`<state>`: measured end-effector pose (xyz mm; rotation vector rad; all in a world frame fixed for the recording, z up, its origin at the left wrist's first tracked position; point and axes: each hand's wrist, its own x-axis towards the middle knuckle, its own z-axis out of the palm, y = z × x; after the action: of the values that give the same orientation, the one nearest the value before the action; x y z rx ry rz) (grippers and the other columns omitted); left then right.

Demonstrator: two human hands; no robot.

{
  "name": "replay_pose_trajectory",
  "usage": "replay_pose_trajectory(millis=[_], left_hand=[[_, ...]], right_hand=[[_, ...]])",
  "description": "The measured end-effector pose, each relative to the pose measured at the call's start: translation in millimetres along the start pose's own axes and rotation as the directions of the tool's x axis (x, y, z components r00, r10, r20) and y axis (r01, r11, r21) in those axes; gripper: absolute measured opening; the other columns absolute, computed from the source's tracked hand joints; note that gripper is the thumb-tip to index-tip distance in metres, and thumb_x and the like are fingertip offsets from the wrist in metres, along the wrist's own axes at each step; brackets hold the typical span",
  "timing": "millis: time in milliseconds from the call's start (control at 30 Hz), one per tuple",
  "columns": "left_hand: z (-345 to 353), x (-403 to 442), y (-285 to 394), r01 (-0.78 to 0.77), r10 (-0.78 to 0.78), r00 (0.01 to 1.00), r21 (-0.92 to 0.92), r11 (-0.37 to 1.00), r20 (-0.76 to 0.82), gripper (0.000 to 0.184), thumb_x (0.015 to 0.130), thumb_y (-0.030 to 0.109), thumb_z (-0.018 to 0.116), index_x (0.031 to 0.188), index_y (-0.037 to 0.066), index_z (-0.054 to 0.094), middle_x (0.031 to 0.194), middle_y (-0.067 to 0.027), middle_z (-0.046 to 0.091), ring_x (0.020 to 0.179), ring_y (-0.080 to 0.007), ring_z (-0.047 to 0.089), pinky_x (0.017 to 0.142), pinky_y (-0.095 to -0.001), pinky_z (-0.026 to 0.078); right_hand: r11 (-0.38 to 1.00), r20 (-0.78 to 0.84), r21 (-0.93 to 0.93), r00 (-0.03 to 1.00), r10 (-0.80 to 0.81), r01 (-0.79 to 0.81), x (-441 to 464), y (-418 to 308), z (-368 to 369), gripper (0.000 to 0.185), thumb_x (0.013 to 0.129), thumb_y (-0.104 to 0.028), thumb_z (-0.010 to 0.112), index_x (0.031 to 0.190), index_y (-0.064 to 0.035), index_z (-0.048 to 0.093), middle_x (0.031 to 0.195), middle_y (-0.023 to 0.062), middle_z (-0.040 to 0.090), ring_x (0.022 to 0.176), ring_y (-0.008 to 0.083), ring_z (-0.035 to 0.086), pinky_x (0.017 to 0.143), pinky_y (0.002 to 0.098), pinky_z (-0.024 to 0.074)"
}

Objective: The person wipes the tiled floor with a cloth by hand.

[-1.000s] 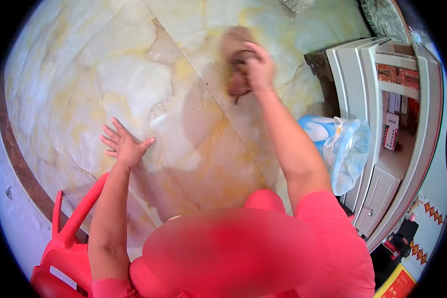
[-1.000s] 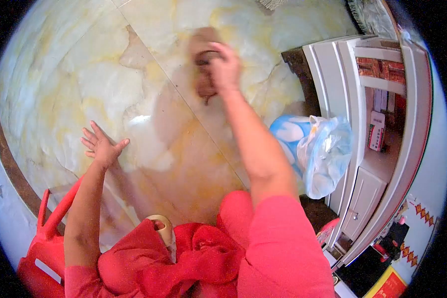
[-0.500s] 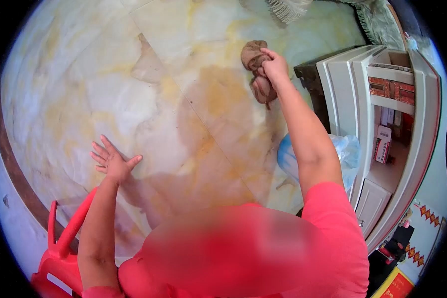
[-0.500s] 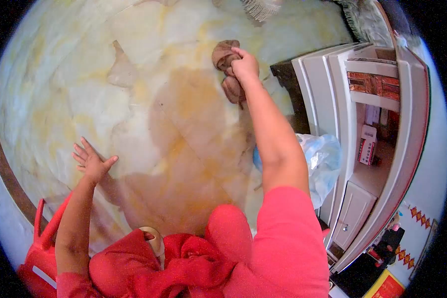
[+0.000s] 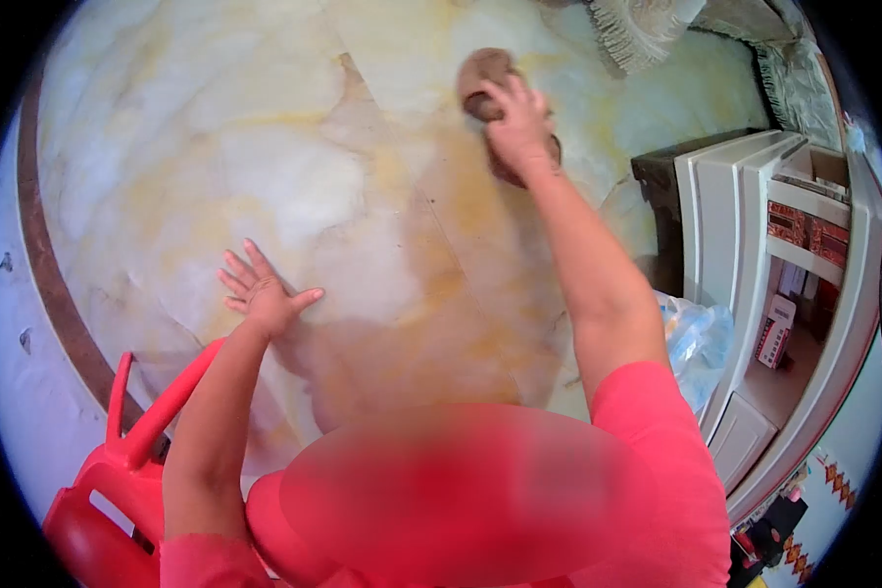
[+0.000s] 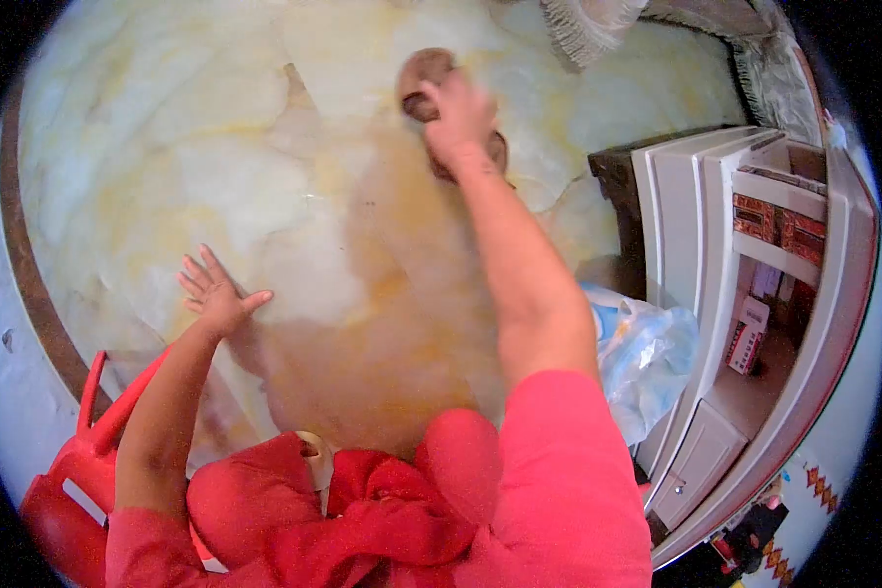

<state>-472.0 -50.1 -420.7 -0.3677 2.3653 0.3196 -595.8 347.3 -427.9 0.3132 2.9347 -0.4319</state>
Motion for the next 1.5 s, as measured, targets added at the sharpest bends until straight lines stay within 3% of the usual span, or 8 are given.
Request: replay_pose_trajectory(millis=[333,633,700,867,1033,1133,1200,1500], left_hand=[[-6.3,0.3,10.1,-0.009,0.01,0.996,-0.009,1.0,0.086,0.141,0.061,0.054,0.081,0.142,0.013,-0.027,0.145,-0.0275,-0.03,0.132,-0.0488,-0.029,0.103,-0.0672,-0.003],[-11.5,-0.6,13.2,0.007,-0.008,0.992,0.002,1.0,0.124,0.138,0.062,0.055,0.08,0.144,0.012,-0.023,0.145,-0.0281,-0.029,0.133,-0.0488,-0.028,0.104,-0.0657,-0.005],[-12.7,-1.2,15.3,0.016,-0.017,0.991,0.008,1.0,0.132,0.138,0.062,0.055,0.08,0.144,0.012,-0.022,0.146,-0.0281,-0.029,0.133,-0.0487,-0.028,0.104,-0.0656,-0.005],[-6.6,-1.8,10.0,-0.014,0.015,0.996,-0.02,1.0,0.086,0.137,0.063,0.054,0.08,0.145,0.011,-0.021,0.146,-0.0275,-0.028,0.133,-0.0479,-0.027,0.104,-0.0653,-0.006],[-7.4,-1.3,10.8,-0.023,0.024,0.997,-0.024,0.999,0.068,0.138,0.061,0.055,0.08,0.145,0.011,-0.02,0.146,-0.0281,-0.028,0.133,-0.0484,-0.027,0.103,-0.0667,-0.005],[-5.2,2.5,7.2,-0.036,0.038,0.997,-0.026,0.999,0.071,0.14,0.059,0.055,0.081,0.145,0.012,-0.021,0.145,-0.0294,-0.028,0.132,-0.0495,-0.028,0.101,-0.0693,-0.004],[-3.6,2.8,6.1,-0.042,0.045,0.997,-0.043,0.998,0.067,0.14,0.059,0.055,0.082,0.145,0.011,-0.02,0.146,-0.03,-0.027,0.132,-0.0497,-0.028,0.101,-0.0695,-0.004],[-6.7,2.1,8.9,-0.035,0.036,0.998,-0.018,0.999,0.058,0.142,0.057,0.056,0.082,0.145,0.01,-0.02,0.146,-0.0307,-0.025,0.133,-0.0511,-0.025,0.1,-0.0702,-0.003]], right_hand=[[0.798,0.234,0.397,0.79,-0.566,0.454,-113.7,-73.5,23.8,0.051,0.071,0.004,0.053,0.115,-0.02,0.064,0.136,-0.0008,0.048,0.126,0.0271,0.038,0.104,0.0426,0.0316],[0.414,0.174,0.808,0.841,0.512,-0.419,-296.1,64.1,16.4,0.055,0.079,0.004,0.042,0.133,-0.0054,0.047,0.13,0.0125,0.049,0.116,0.024,0.048,0.099,0.0337,0.0375],[0.85,-0.159,0.5,0.947,0.28,-0.167,-330.7,94.3,78.1,0.055,0.083,0.003,0.044,0.137,-0.0035,0.041,0.123,0.0107,0.054,0.107,0.0211,0.054,0.09,0.0325,0.0438],[0.576,-0.101,0.395,0.589,0.802,-0.716,-272.7,-67.0,88.6,0.076,0.072,-0.008,0.058,0.143,-0.0187,0.032,0.149,0.0206,0.02,0.134,0.0405,0.024,0.11,0.0498,0.0182],[0.623,-0.02,0.563,0.744,0.667,-0.543,-161.9,-148.0,87.6,0.069,0.078,-0.006,0.052,0.142,-0.0237,0.035,0.15,0.0046,0.022,0.132,0.0389,0.021,0.108,0.0516,0.0255],[-0.168,0.26,0.965,0.841,0.475,-0.203,-142.8,-130.8,80.4,0.066,0.079,0.003,0.043,0.142,-0.016,0.036,0.133,0.0145,0.041,0.105,0.0233,0.051,0.088,0.0338,0.0475],[-0.247,0.234,0.96,0.866,0.443,-0.133,-176.4,-134.3,34.4,0.063,0.079,0.004,0.036,0.141,-0.0075,0.036,0.146,0.0117,0.028,0.13,0.0276,0.034,0.108,0.0403,0.0302],[0.538,0.123,0.454,0.648,0.752,-0.71,-386.9,-122.2,109.7,0.082,0.075,-0.012,0.056,0.148,-0.0178,0.02,0.149,0.0232,0.011,0.135,0.0429,0.017,0.11,0.0497,0.0139]])
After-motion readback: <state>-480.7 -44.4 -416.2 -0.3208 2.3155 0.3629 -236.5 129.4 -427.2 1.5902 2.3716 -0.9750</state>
